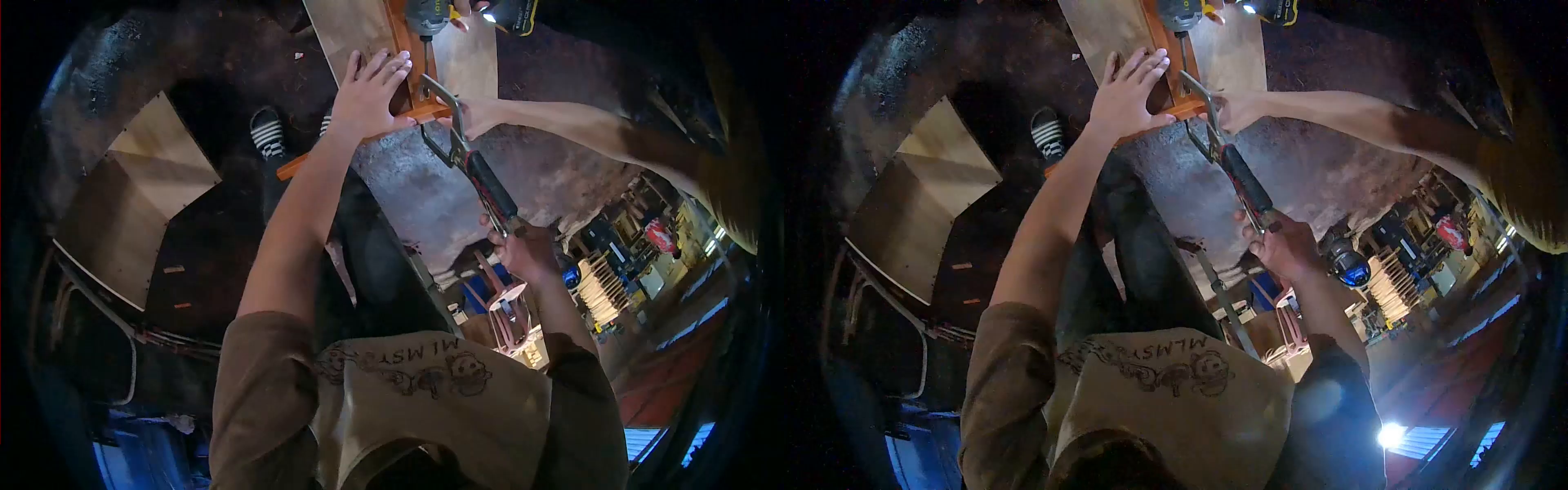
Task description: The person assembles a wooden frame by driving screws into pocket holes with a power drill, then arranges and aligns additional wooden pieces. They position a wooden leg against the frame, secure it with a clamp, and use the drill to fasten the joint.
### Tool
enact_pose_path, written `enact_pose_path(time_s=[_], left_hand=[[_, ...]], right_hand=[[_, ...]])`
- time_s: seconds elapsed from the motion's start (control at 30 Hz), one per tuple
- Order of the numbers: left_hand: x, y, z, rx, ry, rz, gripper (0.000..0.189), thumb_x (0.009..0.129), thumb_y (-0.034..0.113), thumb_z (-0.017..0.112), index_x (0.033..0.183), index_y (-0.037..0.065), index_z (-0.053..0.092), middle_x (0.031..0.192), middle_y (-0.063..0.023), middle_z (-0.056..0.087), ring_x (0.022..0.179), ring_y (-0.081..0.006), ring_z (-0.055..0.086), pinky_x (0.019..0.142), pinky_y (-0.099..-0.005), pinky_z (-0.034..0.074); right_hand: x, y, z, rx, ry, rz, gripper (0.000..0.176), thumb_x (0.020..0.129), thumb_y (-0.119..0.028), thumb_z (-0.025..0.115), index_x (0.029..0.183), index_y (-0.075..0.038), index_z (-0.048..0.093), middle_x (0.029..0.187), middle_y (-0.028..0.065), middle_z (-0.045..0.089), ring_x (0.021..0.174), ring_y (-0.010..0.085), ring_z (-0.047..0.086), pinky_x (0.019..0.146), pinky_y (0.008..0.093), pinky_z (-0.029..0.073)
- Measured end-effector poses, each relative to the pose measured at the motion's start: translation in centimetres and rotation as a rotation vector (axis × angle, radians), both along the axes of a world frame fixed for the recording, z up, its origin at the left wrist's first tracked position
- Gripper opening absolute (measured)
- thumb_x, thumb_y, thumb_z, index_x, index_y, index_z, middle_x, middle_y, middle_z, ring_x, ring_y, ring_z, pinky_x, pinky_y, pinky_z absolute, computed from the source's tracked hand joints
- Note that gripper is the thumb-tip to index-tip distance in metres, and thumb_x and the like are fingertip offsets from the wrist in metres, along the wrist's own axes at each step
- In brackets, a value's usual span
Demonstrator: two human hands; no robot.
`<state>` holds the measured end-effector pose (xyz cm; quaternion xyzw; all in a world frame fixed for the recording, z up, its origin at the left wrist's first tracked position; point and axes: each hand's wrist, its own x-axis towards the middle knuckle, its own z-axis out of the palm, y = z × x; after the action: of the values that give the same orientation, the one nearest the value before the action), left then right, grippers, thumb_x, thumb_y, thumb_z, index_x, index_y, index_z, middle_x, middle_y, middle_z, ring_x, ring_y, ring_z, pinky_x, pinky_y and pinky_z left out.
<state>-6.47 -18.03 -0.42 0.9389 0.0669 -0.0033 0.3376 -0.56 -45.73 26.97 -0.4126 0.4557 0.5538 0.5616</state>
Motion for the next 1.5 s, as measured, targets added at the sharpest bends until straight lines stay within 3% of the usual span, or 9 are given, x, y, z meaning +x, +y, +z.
enact_pose_path(time_s=[0.2,0.43,0.87,0.93,1.07,1.23,1.33,1.43,1.5], left_hand=[[0.0,0.3,0.6,0.013,0.022,-0.001,0.099,0.070,0.068,0.071,0.149,0.017,0.042,0.158,0.0030,0.036,0.148,-0.0222,0.030,0.121,-0.0576,0.017],[0.3,0.7,1.4,0.019,0.064,-0.023,0.102,0.070,0.067,0.073,0.152,0.017,0.040,0.160,0.0026,0.033,0.148,-0.0223,0.029,0.122,-0.0571,0.015],[-0.2,-0.2,2.0,0.006,0.025,0.026,0.094,0.074,0.060,0.074,0.150,0.014,0.041,0.159,-0.0022,0.036,0.146,-0.0256,0.034,0.119,-0.0572,0.022],[0.7,-1.0,3.4,-0.240,-0.223,0.235,0.078,0.077,0.053,0.073,0.140,0.011,0.051,0.146,-0.0112,0.050,0.137,-0.0316,0.045,0.115,-0.0561,0.029],[2.1,-6.9,14.1,-0.762,-0.606,0.118,0.056,0.073,0.048,0.075,0.111,0.007,0.067,0.109,-0.0127,0.066,0.102,-0.0361,0.062,0.092,-0.0489,0.048],[2.9,-11.6,16.2,-0.834,-0.492,-0.166,0.051,0.069,0.058,0.076,0.066,0.010,0.059,0.066,-0.0060,0.057,0.066,-0.0284,0.061,0.060,-0.0395,0.048],[3.0,-12.8,15.6,-0.861,-0.477,-0.127,0.053,0.068,0.056,0.076,0.058,0.010,0.052,0.059,-0.0050,0.052,0.059,-0.0275,0.059,0.055,-0.0401,0.045],[2.7,-13.2,15.3,-0.840,-0.414,-0.140,0.048,0.069,0.054,0.074,0.060,0.011,0.055,0.059,-0.0049,0.052,0.057,-0.0283,0.058,0.052,-0.0409,0.044],[3.1,-12.9,15.5,-0.827,-0.427,-0.125,0.047,0.070,0.053,0.073,0.059,0.011,0.055,0.059,-0.0047,0.052,0.058,-0.0280,0.058,0.052,-0.0407,0.044]], right_hand=[[-0.4,-0.5,-0.9,0.104,-0.125,0.148,0.059,0.092,-0.028,0.063,0.140,0.002,0.049,0.125,0.0138,0.059,0.090,0.0187,0.059,0.074,0.0300,0.049],[-0.4,-0.1,-2.1,0.072,-0.171,0.277,0.076,0.089,-0.031,0.066,0.148,0.008,0.037,0.080,0.0078,0.061,0.067,0.0179,0.056,0.062,0.0303,0.045],[-1.1,-0.8,-2.7,0.040,-0.211,0.252,0.063,0.083,-0.022,0.065,0.138,0.006,0.048,0.064,0.0072,0.059,0.043,0.0138,0.048,0.043,0.0270,0.041],[-0.8,-0.3,-2.4,0.003,-0.201,0.260,0.059,0.086,-0.024,0.064,0.135,0.005,0.050,0.064,0.0074,0.060,0.043,0.0138,0.048,0.042,0.0269,0.041],[-0.8,-2.6,-3.2,-0.034,-0.132,0.221,0.047,0.094,-0.038,0.061,0.122,-0.001,0.057,0.067,0.0085,0.060,0.044,0.0165,0.050,0.043,0.0302,0.040],[-1.0,-2.4,-2.4,-0.261,-0.197,0.122,0.045,0.103,-0.047,0.043,0.110,-0.006,0.059,0.067,0.0078,0.058,0.044,0.0181,0.051,0.041,0.0322,0.042],[-0.4,-2.9,-2.8,-0.241,-0.199,0.194,0.046,0.104,-0.049,0.041,0.111,-0.008,0.060,0.066,0.0064,0.056,0.046,0.0187,0.052,0.040,0.0322,0.041],[-0.5,-4.7,-4.3,-0.076,-0.223,0.381,0.044,0.104,-0.049,0.040,0.111,-0.011,0.061,0.063,0.0052,0.055,0.051,0.0182,0.055,0.043,0.0332,0.044],[-1.3,-7.1,-5.4,0.033,-0.376,1.236,0.028,0.100,-0.030,0.052,0.117,-0.009,0.056,0.080,0.0084,0.062,0.063,0.0206,0.062,0.054,0.0332,0.048]])
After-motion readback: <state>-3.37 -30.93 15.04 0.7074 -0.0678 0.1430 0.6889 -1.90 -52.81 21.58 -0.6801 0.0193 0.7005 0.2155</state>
